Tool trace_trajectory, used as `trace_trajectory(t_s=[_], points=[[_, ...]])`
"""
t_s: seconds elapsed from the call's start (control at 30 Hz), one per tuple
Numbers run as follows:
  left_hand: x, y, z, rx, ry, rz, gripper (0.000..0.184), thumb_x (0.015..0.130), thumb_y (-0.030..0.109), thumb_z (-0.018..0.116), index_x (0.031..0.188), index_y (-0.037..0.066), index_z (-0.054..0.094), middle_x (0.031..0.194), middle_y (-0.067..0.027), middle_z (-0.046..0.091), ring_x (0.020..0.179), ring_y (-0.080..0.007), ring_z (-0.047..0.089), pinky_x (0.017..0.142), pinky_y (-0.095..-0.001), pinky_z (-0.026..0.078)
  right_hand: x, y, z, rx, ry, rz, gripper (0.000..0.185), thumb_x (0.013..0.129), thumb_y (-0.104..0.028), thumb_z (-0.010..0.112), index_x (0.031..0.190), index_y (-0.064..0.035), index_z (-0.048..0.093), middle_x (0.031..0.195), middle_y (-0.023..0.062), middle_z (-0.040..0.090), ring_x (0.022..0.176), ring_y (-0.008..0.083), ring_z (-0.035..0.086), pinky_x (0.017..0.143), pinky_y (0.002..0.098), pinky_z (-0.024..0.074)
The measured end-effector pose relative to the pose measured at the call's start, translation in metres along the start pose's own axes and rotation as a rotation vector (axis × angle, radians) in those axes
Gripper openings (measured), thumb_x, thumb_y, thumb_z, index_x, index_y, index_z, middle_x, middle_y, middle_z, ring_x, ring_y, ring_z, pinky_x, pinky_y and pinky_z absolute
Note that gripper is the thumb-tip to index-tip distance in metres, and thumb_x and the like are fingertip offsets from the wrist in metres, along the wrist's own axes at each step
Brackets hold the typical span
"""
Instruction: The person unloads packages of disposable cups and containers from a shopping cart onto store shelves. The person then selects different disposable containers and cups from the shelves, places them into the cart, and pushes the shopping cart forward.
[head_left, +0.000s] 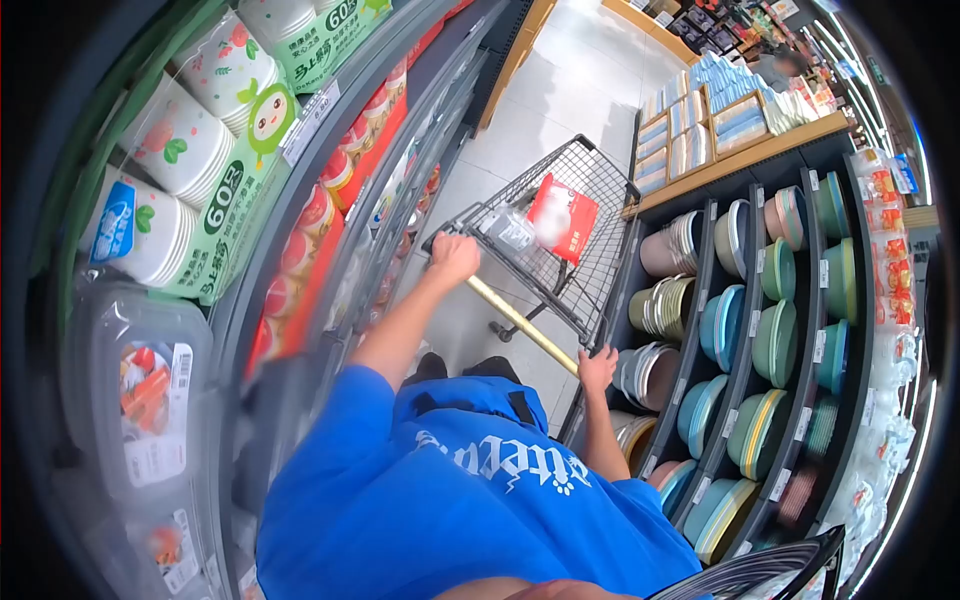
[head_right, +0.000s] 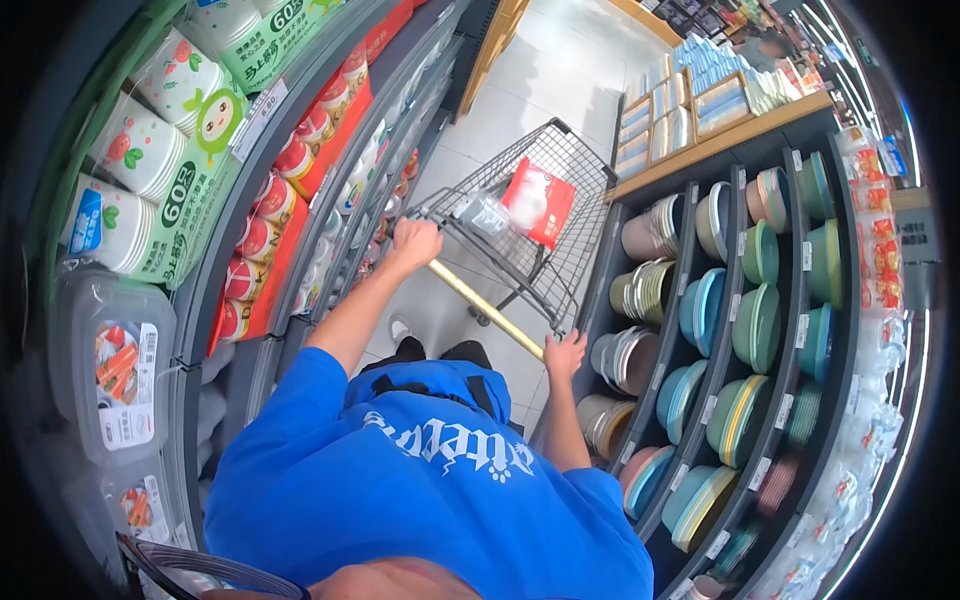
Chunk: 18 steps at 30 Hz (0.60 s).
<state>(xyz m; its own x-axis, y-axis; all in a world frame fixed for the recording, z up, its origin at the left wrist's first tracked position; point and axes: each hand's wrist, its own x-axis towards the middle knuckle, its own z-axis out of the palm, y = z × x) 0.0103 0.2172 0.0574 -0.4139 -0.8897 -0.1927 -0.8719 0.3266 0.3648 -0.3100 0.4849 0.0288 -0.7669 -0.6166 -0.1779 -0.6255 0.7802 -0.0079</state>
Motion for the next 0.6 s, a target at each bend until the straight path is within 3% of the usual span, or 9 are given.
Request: trace_trajectory(t_s=[0.1, 0.23, 0.27, 0.4, 0.47, 0.6], points=[[-0.023, 0.003, 0.037, -0.028, -0.115, -0.072, 0.031, 0.088, 0.032, 0.06, 0.089, 0.005, 0.076, 0.093, -0.0174, 0.074, 0.087, -0.0334, 0.072, 0.083, -0.0455, 0.053, 0.027, 0.035, 0.005, 0.108, -0.264, 0.05, 0.084, 0.084, -0.038, 0.069, 0.15, -0.0047, 0.03, 0.145, 0.0239, 0.046, 0.129, 0.0397, 0.051, 0.108, 0.0457, 0.0416], [-0.084, 0.026, 0.037, -0.048, -0.277, -0.162, 0.037, 0.089, 0.037, 0.062, 0.097, 0.004, 0.075, 0.101, -0.0196, 0.073, 0.097, -0.0351, 0.071, 0.084, -0.045, 0.056, 0.04, 0.065, 0.005, -0.004, -0.331, -0.033, 0.07, 0.087, -0.029, 0.062, 0.145, -0.001, 0.034, 0.129, 0.0253, 0.059, 0.117, 0.042, 0.06, 0.098, 0.0484, 0.0496], [-0.095, 0.028, 0.045, -0.063, -0.29, -0.188, 0.038, 0.089, 0.038, 0.063, 0.098, 0.003, 0.075, 0.102, -0.02, 0.073, 0.098, -0.0355, 0.07, 0.085, -0.0453, 0.055, 0.042, 0.073, 0.009, -0.007, -0.31, -0.047, 0.069, 0.088, -0.027, 0.063, 0.143, 0.003, 0.034, 0.116, 0.0269, 0.066, 0.11, 0.0424, 0.064, 0.094, 0.0486, 0.0511], [-0.132, 0.032, 0.066, -0.175, -0.364, -0.303, 0.052, 0.088, 0.046, 0.063, 0.107, -0.001, 0.072, 0.114, -0.027, 0.068, 0.11, -0.0421, 0.065, 0.093, -0.0504, 0.051, 0.034, 0.083, 0.001, 0.016, -0.363, -0.068, 0.061, 0.086, -0.02, 0.06, 0.139, 0.0012, 0.038, 0.118, 0.0272, 0.065, 0.109, 0.043, 0.064, 0.092, 0.049, 0.0519], [-0.141, 0.02, 0.099, -0.233, -0.416, -0.373, 0.056, 0.087, 0.048, 0.064, 0.11, -0.001, 0.071, 0.117, -0.026, 0.067, 0.113, -0.0414, 0.063, 0.096, -0.0478, 0.05, 0.028, 0.089, 0.002, 0.024, -0.336, -0.122, 0.06, 0.085, -0.018, 0.06, 0.138, 0.0005, 0.039, 0.12, 0.0277, 0.063, 0.108, 0.044, 0.064, 0.091, 0.0494, 0.0527], [-0.182, 0.017, 0.106, -0.407, -0.471, -0.402, 0.074, 0.084, 0.058, 0.063, 0.119, -0.006, 0.066, 0.123, -0.0299, 0.063, 0.12, -0.043, 0.059, 0.101, -0.0453, 0.047, 0.014, 0.105, 0.012, 0.058, -0.293, -0.251, 0.071, 0.08, -0.013, 0.067, 0.143, -0.0004, 0.034, 0.126, 0.0295, 0.057, 0.108, 0.0465, 0.062, 0.089, 0.0503, 0.0536]])
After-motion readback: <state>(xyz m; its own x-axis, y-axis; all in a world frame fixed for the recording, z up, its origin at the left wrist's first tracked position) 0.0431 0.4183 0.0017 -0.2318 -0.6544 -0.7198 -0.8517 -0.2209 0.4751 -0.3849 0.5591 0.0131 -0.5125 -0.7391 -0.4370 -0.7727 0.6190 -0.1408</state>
